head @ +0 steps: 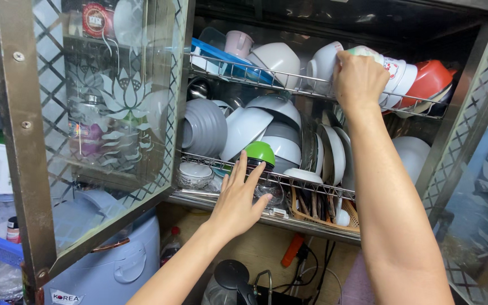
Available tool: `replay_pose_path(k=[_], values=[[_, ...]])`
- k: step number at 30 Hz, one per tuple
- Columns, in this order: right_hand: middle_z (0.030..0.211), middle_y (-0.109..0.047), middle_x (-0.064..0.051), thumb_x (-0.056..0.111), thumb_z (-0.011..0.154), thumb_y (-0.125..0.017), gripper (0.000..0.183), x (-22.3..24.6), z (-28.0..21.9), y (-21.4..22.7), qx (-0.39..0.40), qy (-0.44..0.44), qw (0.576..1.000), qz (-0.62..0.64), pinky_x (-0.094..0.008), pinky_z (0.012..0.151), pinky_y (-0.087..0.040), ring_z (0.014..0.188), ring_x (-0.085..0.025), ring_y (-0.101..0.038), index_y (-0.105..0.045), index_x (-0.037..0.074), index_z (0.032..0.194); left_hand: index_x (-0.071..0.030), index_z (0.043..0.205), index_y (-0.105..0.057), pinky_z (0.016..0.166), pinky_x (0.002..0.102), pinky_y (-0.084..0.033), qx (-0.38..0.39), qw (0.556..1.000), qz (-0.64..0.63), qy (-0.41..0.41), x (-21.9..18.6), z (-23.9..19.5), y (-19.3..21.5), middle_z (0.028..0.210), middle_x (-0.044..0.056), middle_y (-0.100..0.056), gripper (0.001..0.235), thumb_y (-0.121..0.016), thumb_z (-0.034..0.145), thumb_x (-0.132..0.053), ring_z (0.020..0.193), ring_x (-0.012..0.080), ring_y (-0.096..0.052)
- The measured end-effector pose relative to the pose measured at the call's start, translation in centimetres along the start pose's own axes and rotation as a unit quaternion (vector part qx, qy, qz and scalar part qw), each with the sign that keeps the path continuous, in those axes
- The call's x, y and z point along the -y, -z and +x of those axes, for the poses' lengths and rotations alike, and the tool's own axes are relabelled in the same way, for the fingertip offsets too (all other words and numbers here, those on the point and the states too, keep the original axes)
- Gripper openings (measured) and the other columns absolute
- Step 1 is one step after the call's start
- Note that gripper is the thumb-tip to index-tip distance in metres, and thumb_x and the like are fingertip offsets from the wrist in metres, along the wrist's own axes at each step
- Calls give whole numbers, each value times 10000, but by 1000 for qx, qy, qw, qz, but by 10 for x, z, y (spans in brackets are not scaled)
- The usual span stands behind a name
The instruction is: The person picks up bowls and cups from a blue basket on the floor and places them into a wall-mounted dish rack. The person handles the items one at a time, arranging them on the metal shelves inside the cabinet.
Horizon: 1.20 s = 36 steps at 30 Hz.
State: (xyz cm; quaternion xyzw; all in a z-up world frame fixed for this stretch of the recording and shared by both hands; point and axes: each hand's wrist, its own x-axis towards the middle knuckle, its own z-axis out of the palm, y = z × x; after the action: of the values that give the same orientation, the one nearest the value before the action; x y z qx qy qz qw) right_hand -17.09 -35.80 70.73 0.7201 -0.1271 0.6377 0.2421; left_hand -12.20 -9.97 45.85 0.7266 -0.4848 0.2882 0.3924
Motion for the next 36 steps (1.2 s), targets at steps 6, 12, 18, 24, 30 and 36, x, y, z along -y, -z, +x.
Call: replay_pose_path(k=[6,12,18,24,30,36], values=[[988,-713,-190,300,778,-822,340,7,-3,14,-55,16,998,20,-519,646,-538,884,-382,-695,-775,107,1053,-129,1545,-380,1165,636,-203,13,1000,20,-12,-11,-4,10,1652,304,-74,734,-691,913,-335,1513,470,-183],[986,-730,-236,194,806,-837,498,-2,-3,-4,-22,-115,977,178,-542,756,-520,900,-438,-681,-697,1,1243,-122,1542,-381,1170,618,-197,9,998,42,-38,-20,-4,18,1650,305,-85,727,-684,917,-335,1513,470,-180],[771,-738,-178,163,815,-824,167,-17,4,-14,65,-196,932,298,-375,756,-559,733,-282,-737,-801,27,911,-101,1531,-397,1179,623,-192,7,997,61,-39,-16,-11,32,1646,312,-79,712,-685,918,-321,1509,465,-183],[751,-761,-79,73,879,-740,96,-13,3,-11,84,-335,831,437,-245,664,-562,647,-98,-700,-807,8,900,-106,1511,-415,1164,635,-200,28,998,60,-7,-6,-17,36,1649,292,-84,699,-696,904,-307,1524,440,-174],[830,-772,-116,-35,881,-683,97,-9,13,-25,7,-442,666,601,-245,659,-678,696,-174,-795,-728,-91,946,-100,1510,-414,1165,638,-200,45,998,53,-3,1,-18,26,1651,300,-70,692,-695,913,-306,1519,443,-170],[802,-778,-125,7,886,-707,104,1,6,-22,61,-452,711,536,-231,607,-656,658,-139,-772,-754,-76,926,-112,1513,-416,1175,616,-200,59,998,35,1,2,-19,14,1655,288,-61,691,-697,913,-308,1519,443,-174]])
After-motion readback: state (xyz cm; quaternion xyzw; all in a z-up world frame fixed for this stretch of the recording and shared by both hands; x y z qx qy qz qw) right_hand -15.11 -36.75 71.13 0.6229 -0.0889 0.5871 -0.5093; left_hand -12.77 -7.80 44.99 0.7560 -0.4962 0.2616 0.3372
